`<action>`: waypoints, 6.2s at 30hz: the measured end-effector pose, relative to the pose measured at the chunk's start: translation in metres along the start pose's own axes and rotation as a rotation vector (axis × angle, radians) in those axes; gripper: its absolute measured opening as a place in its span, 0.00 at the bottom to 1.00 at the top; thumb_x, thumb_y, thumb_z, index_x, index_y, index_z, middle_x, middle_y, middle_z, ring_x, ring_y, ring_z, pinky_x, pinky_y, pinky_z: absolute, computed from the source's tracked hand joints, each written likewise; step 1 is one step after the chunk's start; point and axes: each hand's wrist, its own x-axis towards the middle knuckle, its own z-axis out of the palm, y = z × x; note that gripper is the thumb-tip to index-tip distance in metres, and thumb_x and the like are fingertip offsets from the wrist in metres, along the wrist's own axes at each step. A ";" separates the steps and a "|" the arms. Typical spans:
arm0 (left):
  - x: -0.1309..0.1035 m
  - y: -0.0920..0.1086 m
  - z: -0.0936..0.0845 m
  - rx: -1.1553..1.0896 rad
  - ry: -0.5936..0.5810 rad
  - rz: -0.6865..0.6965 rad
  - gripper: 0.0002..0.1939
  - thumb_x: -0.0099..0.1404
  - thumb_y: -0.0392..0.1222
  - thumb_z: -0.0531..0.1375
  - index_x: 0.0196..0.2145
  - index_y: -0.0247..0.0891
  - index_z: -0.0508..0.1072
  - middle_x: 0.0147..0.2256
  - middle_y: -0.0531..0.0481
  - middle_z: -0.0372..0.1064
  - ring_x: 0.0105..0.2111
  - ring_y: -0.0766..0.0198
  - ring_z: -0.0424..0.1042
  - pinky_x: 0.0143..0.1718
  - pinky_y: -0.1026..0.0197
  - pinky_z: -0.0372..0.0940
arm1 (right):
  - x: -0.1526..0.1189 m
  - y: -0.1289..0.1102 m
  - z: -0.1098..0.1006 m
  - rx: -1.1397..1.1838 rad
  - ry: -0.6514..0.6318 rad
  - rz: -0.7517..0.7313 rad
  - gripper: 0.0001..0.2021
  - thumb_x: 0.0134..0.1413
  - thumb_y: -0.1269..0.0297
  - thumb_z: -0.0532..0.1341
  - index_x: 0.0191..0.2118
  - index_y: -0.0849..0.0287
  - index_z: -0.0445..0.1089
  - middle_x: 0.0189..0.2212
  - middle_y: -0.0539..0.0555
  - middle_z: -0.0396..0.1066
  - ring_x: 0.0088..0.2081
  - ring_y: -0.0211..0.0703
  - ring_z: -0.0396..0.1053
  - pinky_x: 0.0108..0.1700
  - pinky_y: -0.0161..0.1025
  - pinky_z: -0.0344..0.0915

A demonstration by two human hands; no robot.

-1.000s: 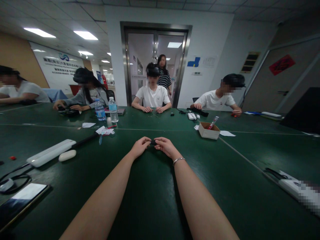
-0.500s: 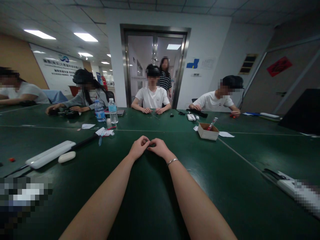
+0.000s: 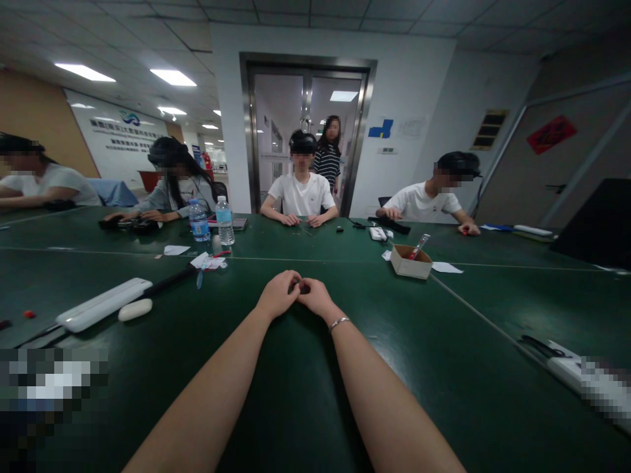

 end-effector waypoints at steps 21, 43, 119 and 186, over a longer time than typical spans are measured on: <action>0.002 -0.029 0.014 -0.364 0.055 -0.165 0.06 0.59 0.41 0.55 0.35 0.40 0.68 0.35 0.50 0.69 0.36 0.62 0.69 0.39 0.60 0.63 | 0.003 0.014 -0.002 0.284 0.052 0.051 0.12 0.42 0.70 0.65 0.37 0.59 0.72 0.29 0.50 0.70 0.28 0.38 0.68 0.31 0.34 0.66; 0.003 -0.038 0.021 -0.489 0.025 -0.211 0.10 0.61 0.47 0.53 0.37 0.40 0.67 0.32 0.52 0.67 0.32 0.65 0.68 0.33 0.64 0.62 | 0.005 0.009 -0.012 0.691 -0.071 0.234 0.09 0.52 0.64 0.64 0.33 0.66 0.70 0.21 0.53 0.71 0.17 0.32 0.66 0.17 0.25 0.63; 0.005 -0.044 0.022 -0.488 -0.054 -0.216 0.13 0.62 0.47 0.51 0.39 0.39 0.69 0.29 0.52 0.68 0.29 0.65 0.67 0.31 0.63 0.61 | 0.007 0.010 -0.012 0.656 -0.100 0.262 0.08 0.57 0.65 0.61 0.31 0.66 0.68 0.19 0.52 0.70 0.17 0.31 0.66 0.18 0.24 0.64; 0.009 -0.040 0.018 -0.587 0.111 -0.273 0.11 0.53 0.44 0.61 0.32 0.35 0.70 0.31 0.48 0.70 0.34 0.62 0.69 0.40 0.58 0.63 | 0.005 0.009 -0.014 0.637 -0.087 0.254 0.08 0.57 0.65 0.57 0.41 0.60 0.60 0.23 0.47 0.65 0.16 0.31 0.64 0.15 0.28 0.63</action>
